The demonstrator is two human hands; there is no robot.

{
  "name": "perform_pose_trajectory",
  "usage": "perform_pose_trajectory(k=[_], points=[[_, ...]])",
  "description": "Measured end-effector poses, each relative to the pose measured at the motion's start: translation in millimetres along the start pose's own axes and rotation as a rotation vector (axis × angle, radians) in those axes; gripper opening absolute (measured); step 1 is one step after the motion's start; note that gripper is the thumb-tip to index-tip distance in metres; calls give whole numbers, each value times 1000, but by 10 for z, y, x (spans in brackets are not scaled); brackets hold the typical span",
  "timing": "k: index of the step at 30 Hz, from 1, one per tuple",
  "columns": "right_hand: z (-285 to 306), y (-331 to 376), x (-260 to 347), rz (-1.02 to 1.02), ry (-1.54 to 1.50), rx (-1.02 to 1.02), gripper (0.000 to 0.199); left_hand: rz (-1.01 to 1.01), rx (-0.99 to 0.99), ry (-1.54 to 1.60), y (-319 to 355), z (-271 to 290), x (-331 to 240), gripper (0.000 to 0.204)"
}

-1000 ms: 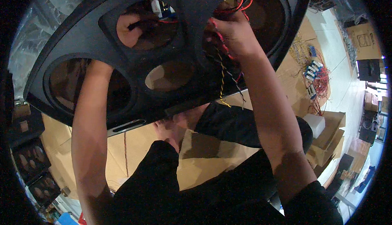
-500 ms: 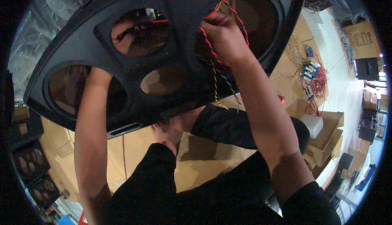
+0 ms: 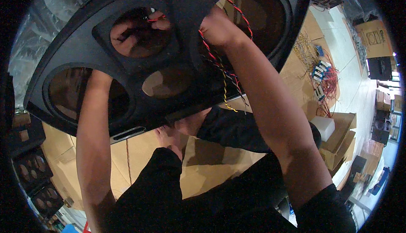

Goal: The person assembles a multi-speaker enclosure by securing internal components with a cordless drill, routing and connecting wires, and attaching a foam liner. The person uses a power drill, wire cutters, and a utility knife to complete the assembly.

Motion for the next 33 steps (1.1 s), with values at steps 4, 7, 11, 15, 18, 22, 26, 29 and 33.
perform_pose_trajectory(k=[4,7,11,15,18,22,26,29,33], points=[[-79,-235,12,4,-39,-11,38,103,-111,17,59,-25,-265,29],[-124,-398,16,-13,-75,-25,37,117,-148,-120,67,-3,-265,33],[-137,-459,5,-38,-128,-44,36,62,-34,-59,-4,-19,-144,35],[-149,-446,29,-71,-277,-62,35,-37,-25,-160,6,30,27,24],[21,-297,66,-144,-490,-110,34,44,11,-257,43,19,158,23],[133,44,-324,-206,-1249,-155,32,26,-7,-243,11,-51,149,24],[31,138,-634,-385,-773,-320,24,48,-22,-231,14,-17,67,25],[-16,106,-491,-206,-572,-232,21,65,-26,-226,47,-5,26,26],[10,28,-281,-162,-442,-172,20,67,-36,-216,6,-5,54,28]])
Point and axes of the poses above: each hand's wrist, its own y-axis away from the middle knuckle, its own z-axis out of the back of the hand, x = y × z, the point moved 4 cm from there along -y, towards the middle knuckle, and after that the axes turned 6 degrees about z, right-handed, at the moved point
